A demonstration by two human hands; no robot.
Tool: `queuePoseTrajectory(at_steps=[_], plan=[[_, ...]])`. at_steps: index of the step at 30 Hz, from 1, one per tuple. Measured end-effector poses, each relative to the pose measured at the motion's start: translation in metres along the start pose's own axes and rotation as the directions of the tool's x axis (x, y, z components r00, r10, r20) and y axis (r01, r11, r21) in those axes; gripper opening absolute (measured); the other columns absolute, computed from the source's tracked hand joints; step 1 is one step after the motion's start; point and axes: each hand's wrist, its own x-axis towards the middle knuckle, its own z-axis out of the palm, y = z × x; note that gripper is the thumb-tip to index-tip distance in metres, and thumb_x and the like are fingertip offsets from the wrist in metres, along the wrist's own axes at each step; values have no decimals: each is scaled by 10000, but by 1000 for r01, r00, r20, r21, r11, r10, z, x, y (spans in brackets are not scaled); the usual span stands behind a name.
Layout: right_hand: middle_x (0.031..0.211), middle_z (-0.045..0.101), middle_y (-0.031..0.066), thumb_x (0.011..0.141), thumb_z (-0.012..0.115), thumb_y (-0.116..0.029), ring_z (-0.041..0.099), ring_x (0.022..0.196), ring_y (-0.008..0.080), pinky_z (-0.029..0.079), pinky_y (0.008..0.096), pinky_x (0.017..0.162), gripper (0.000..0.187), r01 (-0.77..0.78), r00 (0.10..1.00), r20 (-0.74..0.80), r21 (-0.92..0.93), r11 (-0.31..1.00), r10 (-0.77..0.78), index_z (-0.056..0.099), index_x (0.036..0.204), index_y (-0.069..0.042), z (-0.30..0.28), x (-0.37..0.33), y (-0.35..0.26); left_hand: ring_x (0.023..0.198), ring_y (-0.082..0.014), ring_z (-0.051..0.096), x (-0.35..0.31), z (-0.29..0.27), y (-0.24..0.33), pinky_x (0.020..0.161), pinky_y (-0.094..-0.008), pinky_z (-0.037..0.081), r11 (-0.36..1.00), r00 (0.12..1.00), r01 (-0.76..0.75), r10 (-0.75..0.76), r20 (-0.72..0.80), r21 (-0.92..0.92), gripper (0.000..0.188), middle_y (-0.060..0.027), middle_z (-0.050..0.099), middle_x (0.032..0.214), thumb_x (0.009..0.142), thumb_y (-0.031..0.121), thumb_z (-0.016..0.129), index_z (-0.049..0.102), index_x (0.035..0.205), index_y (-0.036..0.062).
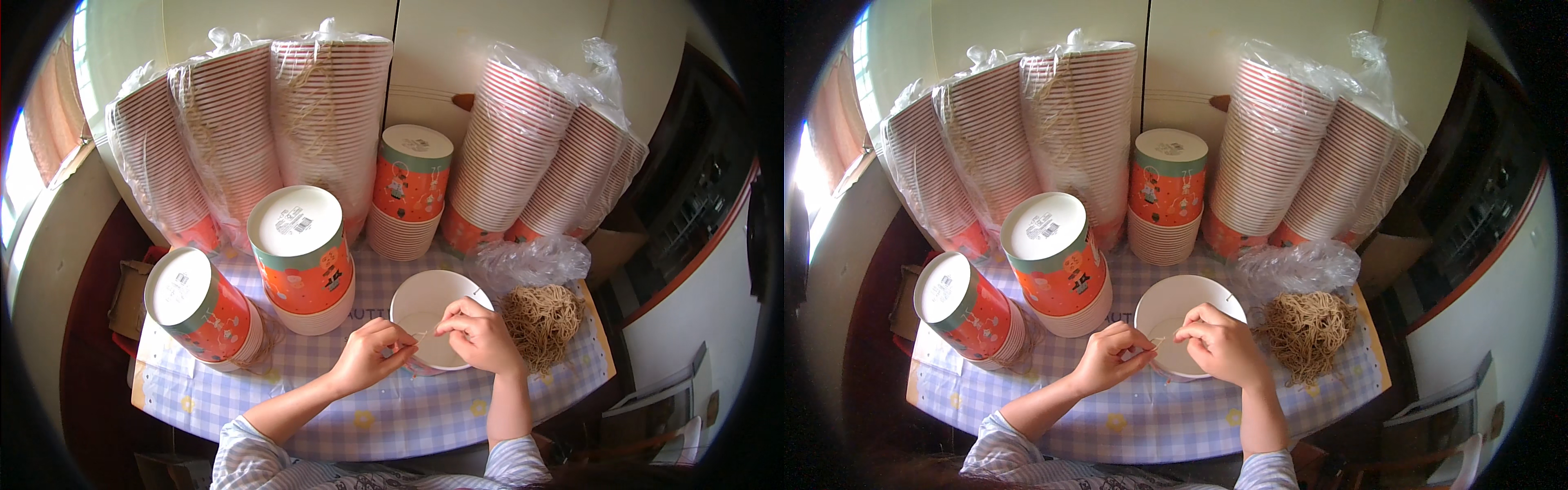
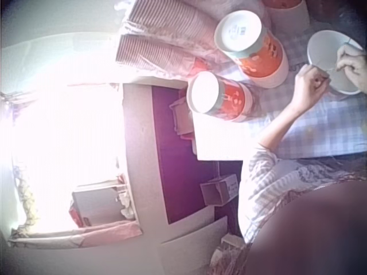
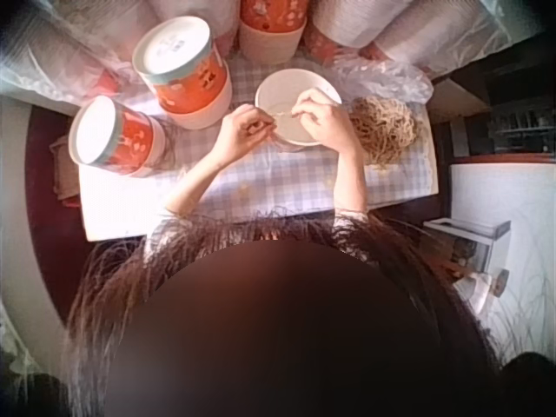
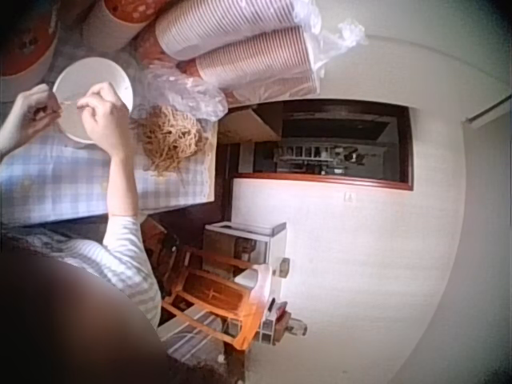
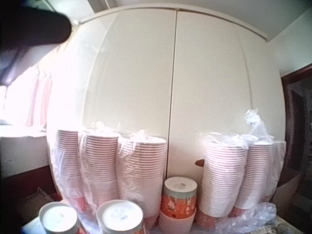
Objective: Securing paper containers with rubber bands and stacking them.
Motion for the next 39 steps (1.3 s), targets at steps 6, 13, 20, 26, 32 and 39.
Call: queuePoseTrajectory(at_steps=[6,13,20,26,32,39], plan=[[828,587,37,690,719,-204,594,745,172,476,268,641,204,72,997,12,78,994,-73,674,831,-64,15,3,-4,686,-151,554,0,-1,1,558,-261,491,999,1000,24,-24,-3,-37,134,-56,571,739,708,30,671,633,835,39],[819,587,29,648,764,-214,591,736,157,479,271,634,250,53,998,-52,110,993,-47,670,822,-61,26,3,-7,690,-162,561,-2,-1,-2,575,-272,492,1000,1000,29,-29,0,-3,141,-64,581,755,704,26,671,633,840,37],[811,590,19,651,759,-148,596,696,157,481,269,591,191,33,997,-71,123,992,-24,653,787,-67,28,2,-7,657,-158,561,-2,-1,1,568,-266,480,998,998,64,-64,-8,-21,132,-66,584,735,708,48,685,631,827,28],[804,592,28,677,733,-114,596,680,161,479,274,578,138,64,995,-87,138,988,-52,640,767,-67,27,3,-7,633,-147,554,-2,-1,1,557,-259,467,995,995,95,-95,-7,-29,125,-64,586,726,716,55,687,627,820,21],[824,593,38,681,726,-102,600,712,167,481,269,599,144,72,994,-90,154,985,-59,634,784,-60,30,5,-8,630,-145,553,-2,0,0,558,-257,463,994,995,100,-101,-12,-41,133,-64,588,724,716,68,693,628,823,21],[840,590,43,712,682,-55,599,730,162,478,259,601,98,97,993,-83,176,980,-84,620,787,-49,27,5,-7,607,-122,539,-1,-2,0,555,-244,455,995,996,82,-80,25,-60,201,-56,594,719,723,87,692,606,893,20]])
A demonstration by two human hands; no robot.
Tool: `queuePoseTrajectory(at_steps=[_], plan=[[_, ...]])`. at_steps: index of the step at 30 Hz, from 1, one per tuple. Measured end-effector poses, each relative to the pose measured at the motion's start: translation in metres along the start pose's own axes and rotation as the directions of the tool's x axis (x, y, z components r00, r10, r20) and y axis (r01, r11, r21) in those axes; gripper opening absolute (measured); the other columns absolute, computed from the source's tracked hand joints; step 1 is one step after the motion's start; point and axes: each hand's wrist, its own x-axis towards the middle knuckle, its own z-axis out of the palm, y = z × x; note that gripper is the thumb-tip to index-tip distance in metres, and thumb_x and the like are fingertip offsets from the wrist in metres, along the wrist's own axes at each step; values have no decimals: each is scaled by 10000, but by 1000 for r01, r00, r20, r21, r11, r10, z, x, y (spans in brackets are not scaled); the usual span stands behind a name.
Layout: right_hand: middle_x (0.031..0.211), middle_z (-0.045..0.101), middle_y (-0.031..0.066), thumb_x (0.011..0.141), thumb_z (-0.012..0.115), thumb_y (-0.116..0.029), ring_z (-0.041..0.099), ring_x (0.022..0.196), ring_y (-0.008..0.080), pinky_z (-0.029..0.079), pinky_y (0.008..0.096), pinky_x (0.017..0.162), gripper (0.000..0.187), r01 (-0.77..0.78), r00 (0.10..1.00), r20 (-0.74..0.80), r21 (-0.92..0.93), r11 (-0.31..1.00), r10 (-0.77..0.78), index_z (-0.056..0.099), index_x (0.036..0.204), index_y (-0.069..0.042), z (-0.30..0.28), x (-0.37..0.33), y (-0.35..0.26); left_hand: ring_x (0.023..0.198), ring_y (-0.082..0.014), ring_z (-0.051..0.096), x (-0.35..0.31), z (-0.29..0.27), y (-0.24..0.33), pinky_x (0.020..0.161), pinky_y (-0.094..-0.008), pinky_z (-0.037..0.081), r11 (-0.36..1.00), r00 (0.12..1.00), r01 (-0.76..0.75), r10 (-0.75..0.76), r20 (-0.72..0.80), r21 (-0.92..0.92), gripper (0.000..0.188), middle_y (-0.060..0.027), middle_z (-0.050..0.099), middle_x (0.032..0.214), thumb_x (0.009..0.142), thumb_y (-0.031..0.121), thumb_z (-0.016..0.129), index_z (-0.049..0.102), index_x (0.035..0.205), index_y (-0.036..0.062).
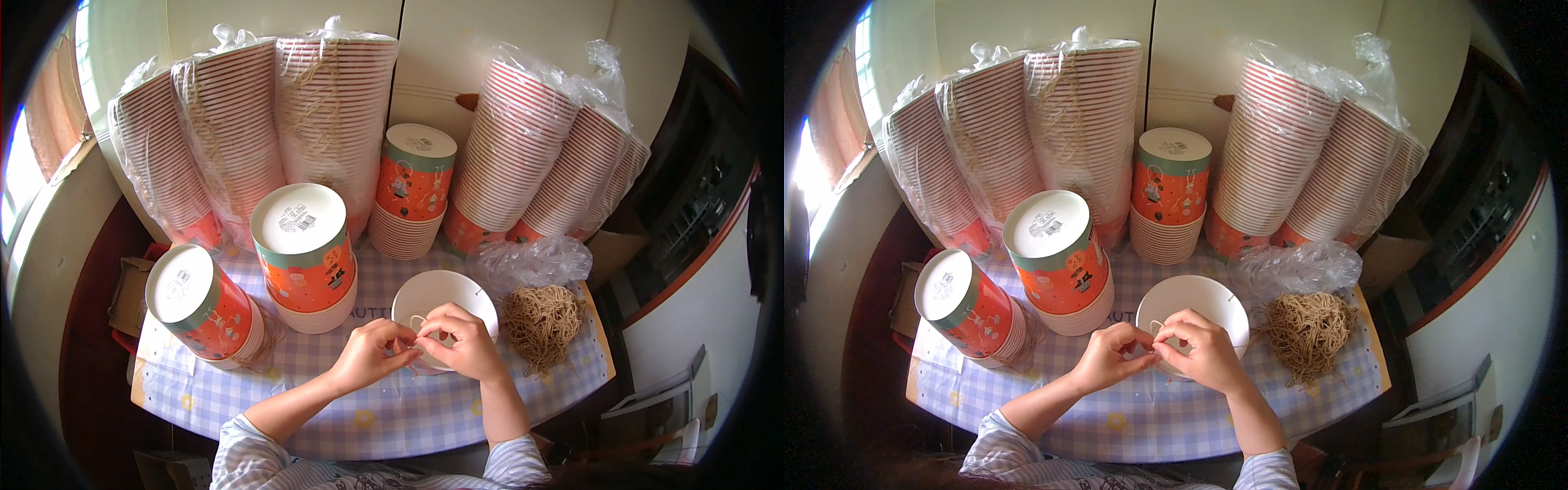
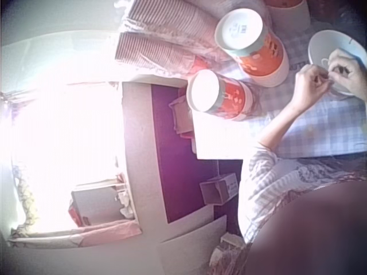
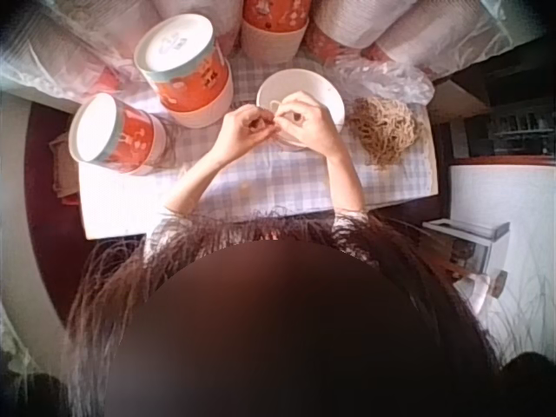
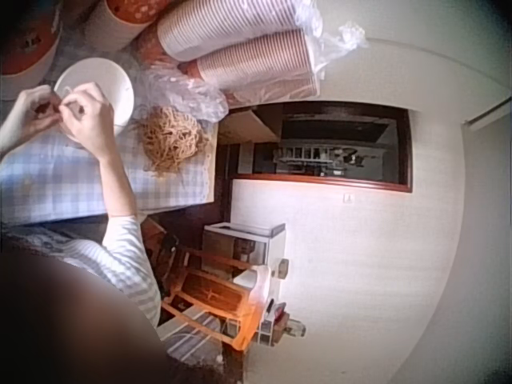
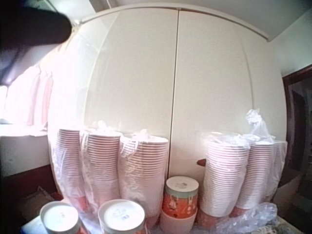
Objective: Securing paper containers with rubber bands and stacking them.
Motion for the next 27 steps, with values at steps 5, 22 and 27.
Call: queuePoseTrajectory(at_steps=[5,22,27], plan=[[858,568,20,710,674,8,497,641,42,386,168,519,112,-77,997,-17,147,986,80,609,790,-35,-6,-1,-4,577,-77,495,2,-3,6,554,-226,438,977,989,147,-147,11,-155,294,-46,617,737,729,76,675,546,986,19],[856,554,18,736,648,19,457,597,23,365,166,501,108,-97,995,-15,216,972,102,594,815,-31,-9,-2,-9,541,-79,489,0,1,1,504,-215,410,997,999,31,-29,32,-70,113,-45,565,688,784,106,649,624,845,14],[832,557,17,733,651,18,449,568,24,351,172,477,110,-70,996,-51,125,990,77,595,812,-34,-5,0,-10,560,-15,443,-3,2,-1,490,-194,381,899,971,237,-211,110,-367,116,14,544,626,806,116,637,608,831,7]])
